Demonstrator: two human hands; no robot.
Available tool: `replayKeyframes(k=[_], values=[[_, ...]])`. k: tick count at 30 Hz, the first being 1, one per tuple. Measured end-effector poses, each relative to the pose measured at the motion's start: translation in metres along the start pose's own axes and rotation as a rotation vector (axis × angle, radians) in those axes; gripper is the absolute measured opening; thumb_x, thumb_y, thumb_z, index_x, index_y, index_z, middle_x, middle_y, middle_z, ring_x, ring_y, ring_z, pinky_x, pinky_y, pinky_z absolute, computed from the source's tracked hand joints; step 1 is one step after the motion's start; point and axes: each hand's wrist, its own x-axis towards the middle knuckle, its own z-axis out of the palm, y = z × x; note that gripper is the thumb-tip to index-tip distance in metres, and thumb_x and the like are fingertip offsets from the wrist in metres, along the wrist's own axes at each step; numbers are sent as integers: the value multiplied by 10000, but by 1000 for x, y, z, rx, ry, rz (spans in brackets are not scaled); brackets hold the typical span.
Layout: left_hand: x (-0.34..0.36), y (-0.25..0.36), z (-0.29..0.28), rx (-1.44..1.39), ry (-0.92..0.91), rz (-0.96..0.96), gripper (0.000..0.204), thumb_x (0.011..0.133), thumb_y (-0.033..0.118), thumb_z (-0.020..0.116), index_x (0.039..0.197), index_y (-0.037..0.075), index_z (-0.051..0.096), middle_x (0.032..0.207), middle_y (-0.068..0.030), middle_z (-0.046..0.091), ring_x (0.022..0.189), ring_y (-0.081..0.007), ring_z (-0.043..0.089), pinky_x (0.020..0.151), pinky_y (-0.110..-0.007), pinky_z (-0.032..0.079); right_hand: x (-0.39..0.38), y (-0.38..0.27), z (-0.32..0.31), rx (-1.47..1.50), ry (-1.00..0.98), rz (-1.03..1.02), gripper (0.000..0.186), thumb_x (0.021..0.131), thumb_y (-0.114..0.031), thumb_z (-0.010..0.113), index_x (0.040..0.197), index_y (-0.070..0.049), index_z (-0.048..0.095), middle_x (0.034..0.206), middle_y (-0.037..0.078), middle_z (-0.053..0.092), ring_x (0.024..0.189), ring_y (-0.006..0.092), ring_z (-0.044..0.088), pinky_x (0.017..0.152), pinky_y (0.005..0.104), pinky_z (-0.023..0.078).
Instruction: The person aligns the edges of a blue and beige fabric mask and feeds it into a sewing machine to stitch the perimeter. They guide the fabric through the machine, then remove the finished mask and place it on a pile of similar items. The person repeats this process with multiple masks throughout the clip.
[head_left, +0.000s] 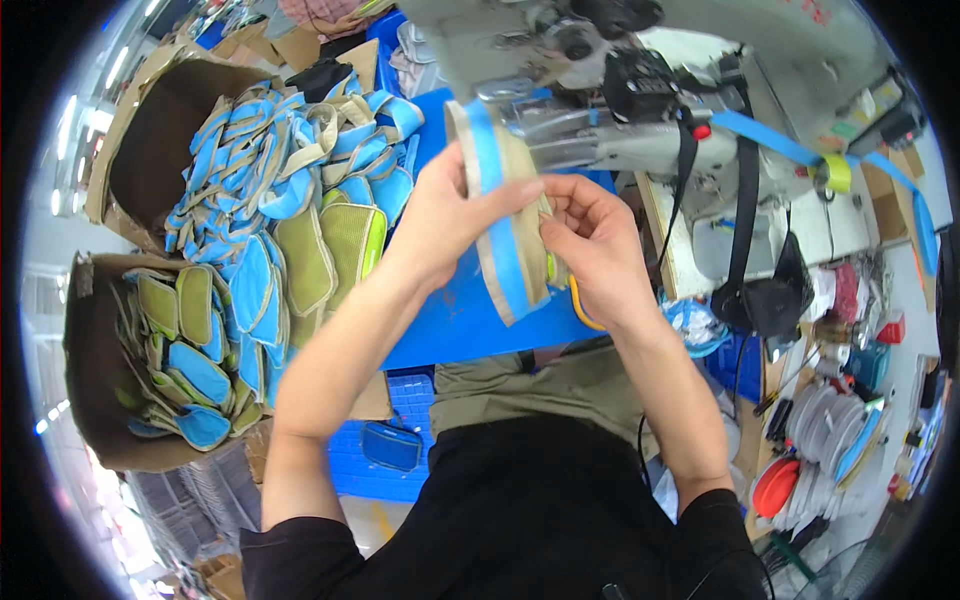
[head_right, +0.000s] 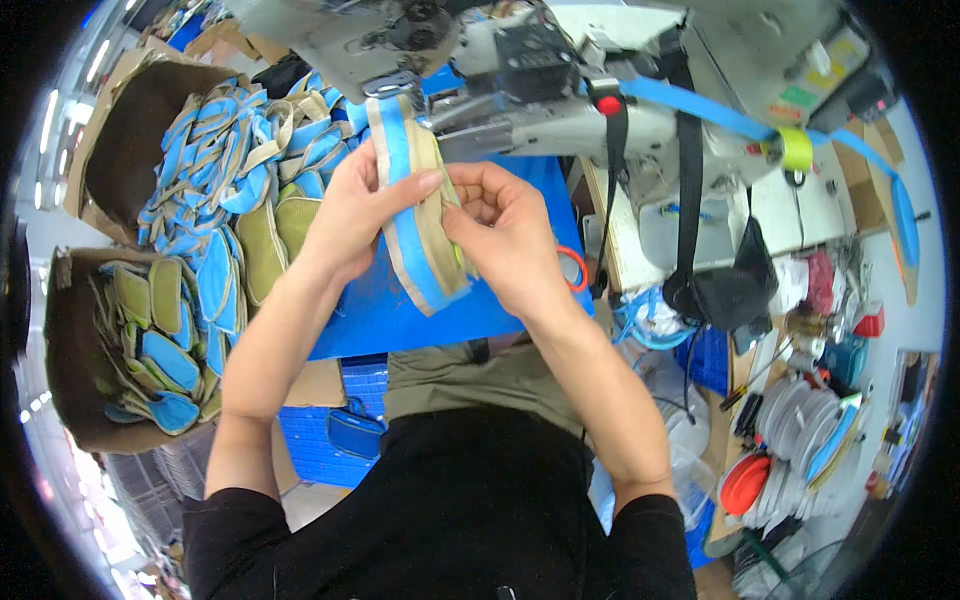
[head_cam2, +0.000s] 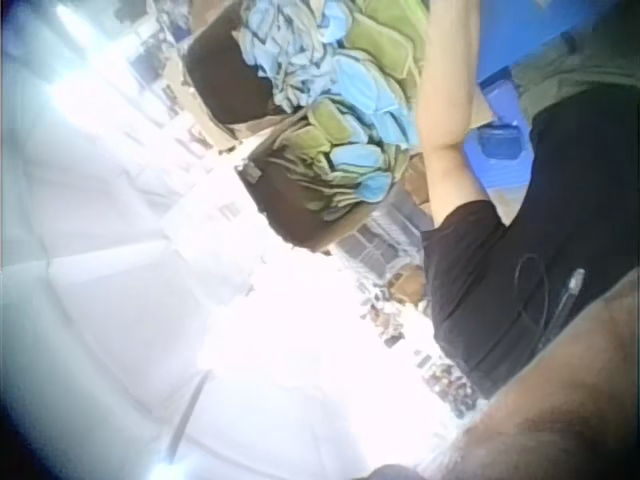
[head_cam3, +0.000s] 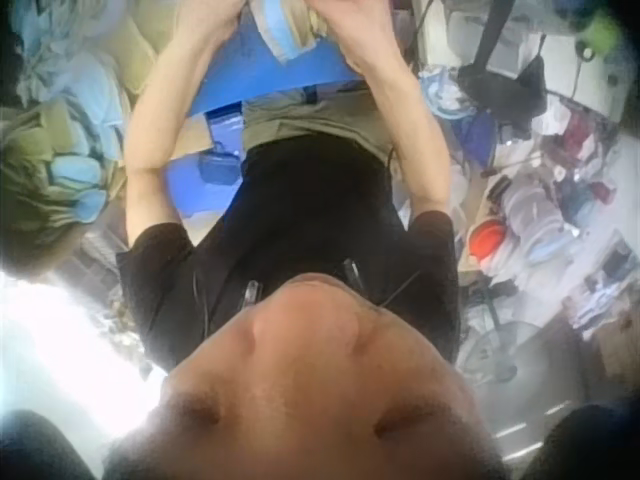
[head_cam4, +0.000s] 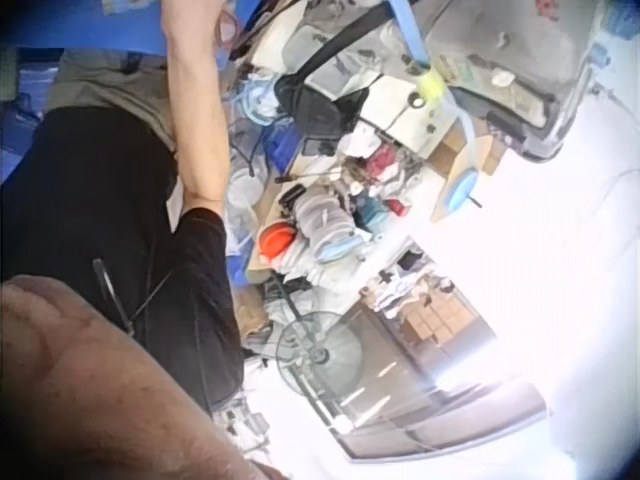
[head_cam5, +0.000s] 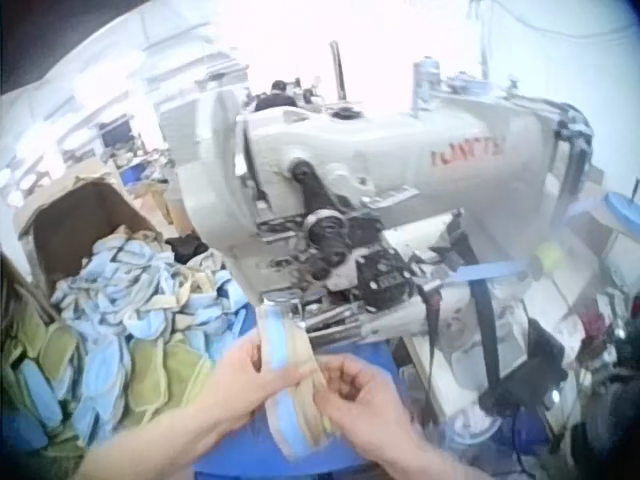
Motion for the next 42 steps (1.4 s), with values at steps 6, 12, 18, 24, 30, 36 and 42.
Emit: replayKeyframes(k=[6, 12, 18, 24, 30, 36, 42], values=[[-41, 5, -25, -81, -15, -96, 263, 967, 153, 757, 1181, 28, 667, 1077, -59, 748, 941, -111, 710, 847, -281, 575, -26, -5, -6, -9, -58, 69, 350, 903, 11, 682, 1251, 47, 694, 883, 13, 706, 715, 32, 614, 610, 209, 476], [-51, 33, -20, -263, -54, -237, 271, 1003, 168, 713, 1214, 7, 660, 1152, -88, 741, 1007, -149, 724, 919, -323, 593, -43, -4, -9, -96, -11, -10, 287, 907, -78, 778, 1175, 19, 750, 871, 9, 715, 789, 48, 627, 691, 234, 498], [-58, 15, 4, -214, -6, -324, 279, 968, 155, 764, 1188, 3, 684, 1096, -103, 757, 912, -161, 747, 820, -333, 629, -47, 8, 3, -9, 57, -34, 250, 933, -124, 792, 1136, 18, 757, 943, 55, 760, 881, 80, 668, 762, 254, 536], [-53, 8, 10, -236, 62, -339, 242, 967, 148, 765, 1148, 6, 687, 1042, -93, 757, 872, -158, 745, 763, -324, 634, -48, 10, -1, 23, 56, 2, 175, 927, -80, 790, 1059, 27, 746, 906, 59, 753, 798, 78, 662, 734, 239, 529], [-43, 7, 20, -223, 90, -352, 235, 963, 167, 772, 1118, 13, 687, 1023, -92, 751, 843, -162, 744, 745, -336, 635, -50, 14, -7, -26, 71, -47, 145, 921, -47, 782, 1035, 30, 739, 883, 44, 742, 776, 64, 646, 714, 233, 518], [-43, 14, 25, -239, 84, -388, 266, 950, 180, 784, 1130, 13, 682, 1014, -88, 749, 858, -171, 742, 745, -347, 629, -51, 10, -9, -8, 54, -66, 129, 922, -18, 763, 1041, 27, 738, 886, 27, 736, 799, 60, 636, 736, 246, 516], [-43, 19, 29, -244, 120, -420, 285, 937, 193, 800, 1130, 20, 681, 1000, -90, 744, 851, -168, 735, 732, -352, 618, -49, 15, -10, 11, 44, -66, 136, 922, -7, 756, 1053, 25, 739, 905, 23, 736, 828, 57, 637, 777, 242, 521]])
